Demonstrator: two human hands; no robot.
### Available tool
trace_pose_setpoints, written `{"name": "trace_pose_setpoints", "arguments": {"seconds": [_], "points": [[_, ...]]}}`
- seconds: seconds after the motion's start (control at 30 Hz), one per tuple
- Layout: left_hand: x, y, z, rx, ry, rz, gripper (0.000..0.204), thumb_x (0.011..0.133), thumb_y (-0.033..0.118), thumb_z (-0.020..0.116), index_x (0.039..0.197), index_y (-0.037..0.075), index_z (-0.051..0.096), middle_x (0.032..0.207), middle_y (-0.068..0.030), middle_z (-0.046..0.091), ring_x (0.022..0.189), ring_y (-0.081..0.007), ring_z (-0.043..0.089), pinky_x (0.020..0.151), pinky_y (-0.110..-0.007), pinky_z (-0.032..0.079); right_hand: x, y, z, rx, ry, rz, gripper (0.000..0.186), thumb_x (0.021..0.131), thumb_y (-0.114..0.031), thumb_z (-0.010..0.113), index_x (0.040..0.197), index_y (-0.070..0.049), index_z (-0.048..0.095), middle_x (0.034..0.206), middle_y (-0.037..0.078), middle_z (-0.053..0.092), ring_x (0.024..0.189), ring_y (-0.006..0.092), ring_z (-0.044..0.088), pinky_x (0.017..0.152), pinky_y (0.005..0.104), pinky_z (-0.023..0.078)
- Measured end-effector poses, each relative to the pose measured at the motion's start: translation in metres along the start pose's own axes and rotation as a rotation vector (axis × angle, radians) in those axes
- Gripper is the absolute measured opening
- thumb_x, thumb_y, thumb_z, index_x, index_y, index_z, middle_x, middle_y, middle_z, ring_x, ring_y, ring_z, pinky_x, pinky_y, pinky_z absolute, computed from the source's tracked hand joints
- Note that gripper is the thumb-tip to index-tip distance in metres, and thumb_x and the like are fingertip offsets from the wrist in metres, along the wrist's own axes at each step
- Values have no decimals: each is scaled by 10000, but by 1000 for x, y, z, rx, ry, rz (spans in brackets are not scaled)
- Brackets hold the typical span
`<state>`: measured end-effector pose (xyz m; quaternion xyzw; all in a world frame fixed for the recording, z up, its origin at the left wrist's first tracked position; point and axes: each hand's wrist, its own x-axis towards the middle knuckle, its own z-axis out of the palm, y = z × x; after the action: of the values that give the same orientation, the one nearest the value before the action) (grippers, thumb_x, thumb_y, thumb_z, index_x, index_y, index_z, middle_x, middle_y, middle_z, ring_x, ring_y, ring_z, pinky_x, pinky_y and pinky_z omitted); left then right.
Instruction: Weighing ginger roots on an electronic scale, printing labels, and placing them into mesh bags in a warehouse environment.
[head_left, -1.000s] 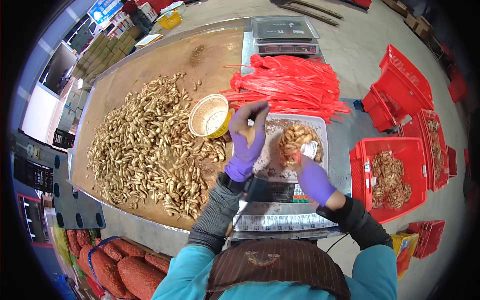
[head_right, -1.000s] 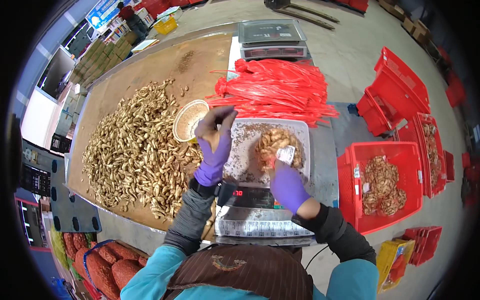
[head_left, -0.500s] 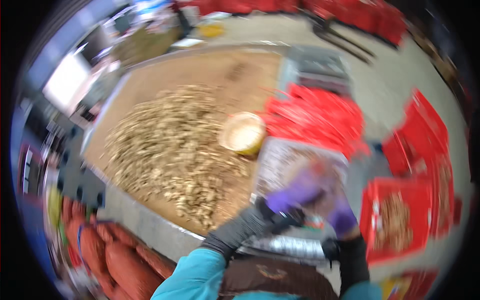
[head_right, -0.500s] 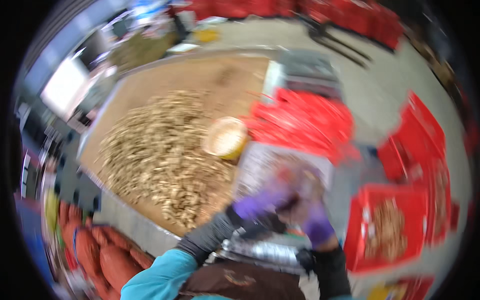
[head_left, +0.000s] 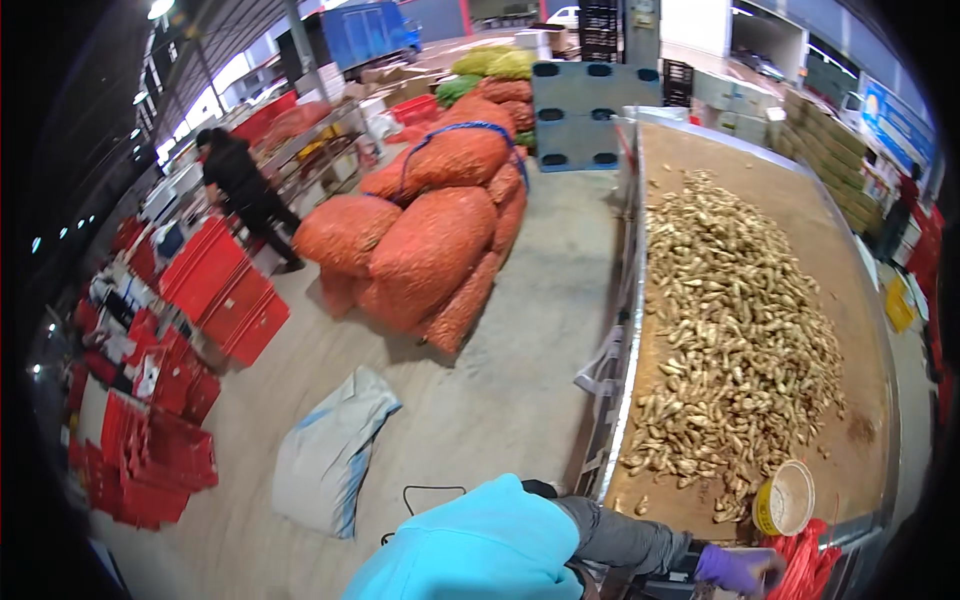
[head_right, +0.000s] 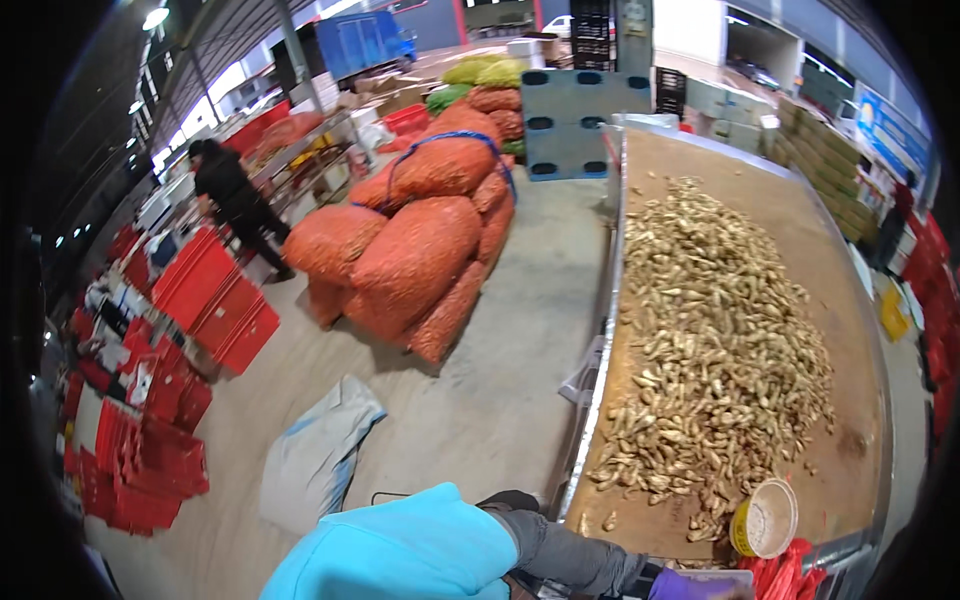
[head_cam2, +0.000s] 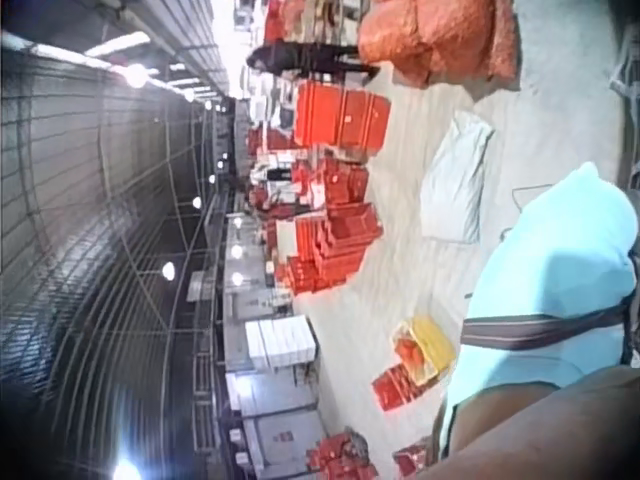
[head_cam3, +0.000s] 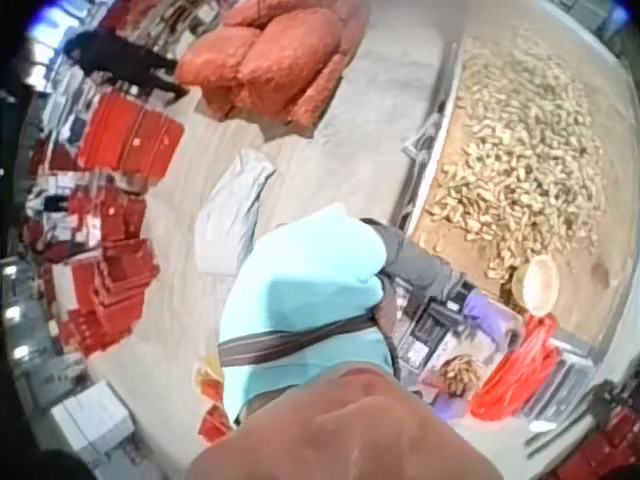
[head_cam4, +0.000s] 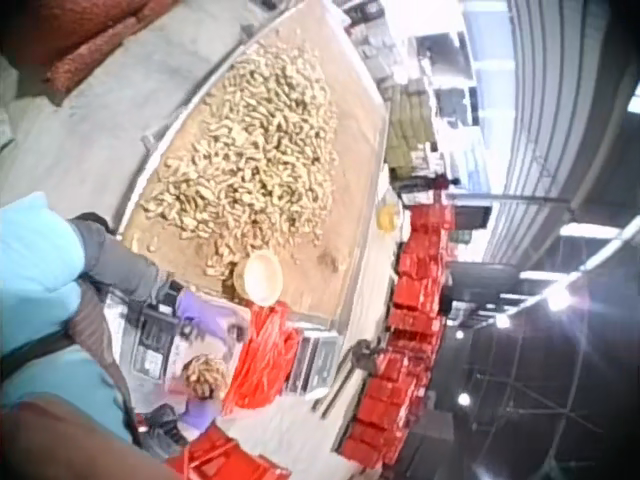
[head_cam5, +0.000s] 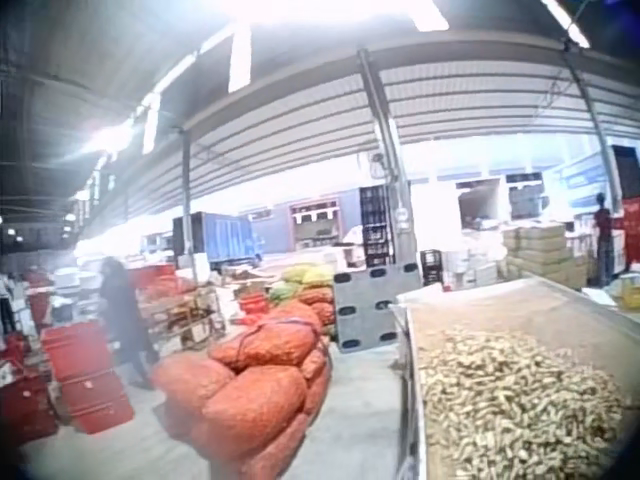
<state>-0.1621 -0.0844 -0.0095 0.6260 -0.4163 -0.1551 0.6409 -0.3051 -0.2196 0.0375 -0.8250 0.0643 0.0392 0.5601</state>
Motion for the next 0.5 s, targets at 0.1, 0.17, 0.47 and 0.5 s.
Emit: {"name": "trace_pose_setpoints", "arguments": {"seconds": [0.1,0.17,0.47,0.5], "points": [[-28,41,-24,165,-56,-158,335,775,237,560,1055,53,579,1042,-163,607,993,-267,595,898,-390,452,3,-4,2,-30,-60,-21,361,837,-263,547,1139,-65,525,950,124,588,807,219,550,669,334,444],[-26,-3,-13,16,48,-97,325,777,230,562,1049,55,583,1041,-161,607,990,-265,595,895,-389,452,4,-3,3,-53,-69,-21,358,833,-261,550,1134,-68,528,955,121,587,817,220,549,677,335,444],[-39,-38,-13,-130,223,-65,276,785,203,571,1021,63,603,1036,-153,605,977,-256,592,882,-380,453,-6,3,-4,-108,-47,-39,344,815,-252,563,1112,-79,542,977,110,584,863,228,544,715,339,443],[-40,-39,-13,-142,237,-70,271,786,199,572,1018,64,606,1036,-152,605,975,-255,592,880,-379,453,-7,3,-5,-112,-49,-40,343,813,-251,565,1109,-80,544,980,108,584,868,229,543,719,340,443]]}}
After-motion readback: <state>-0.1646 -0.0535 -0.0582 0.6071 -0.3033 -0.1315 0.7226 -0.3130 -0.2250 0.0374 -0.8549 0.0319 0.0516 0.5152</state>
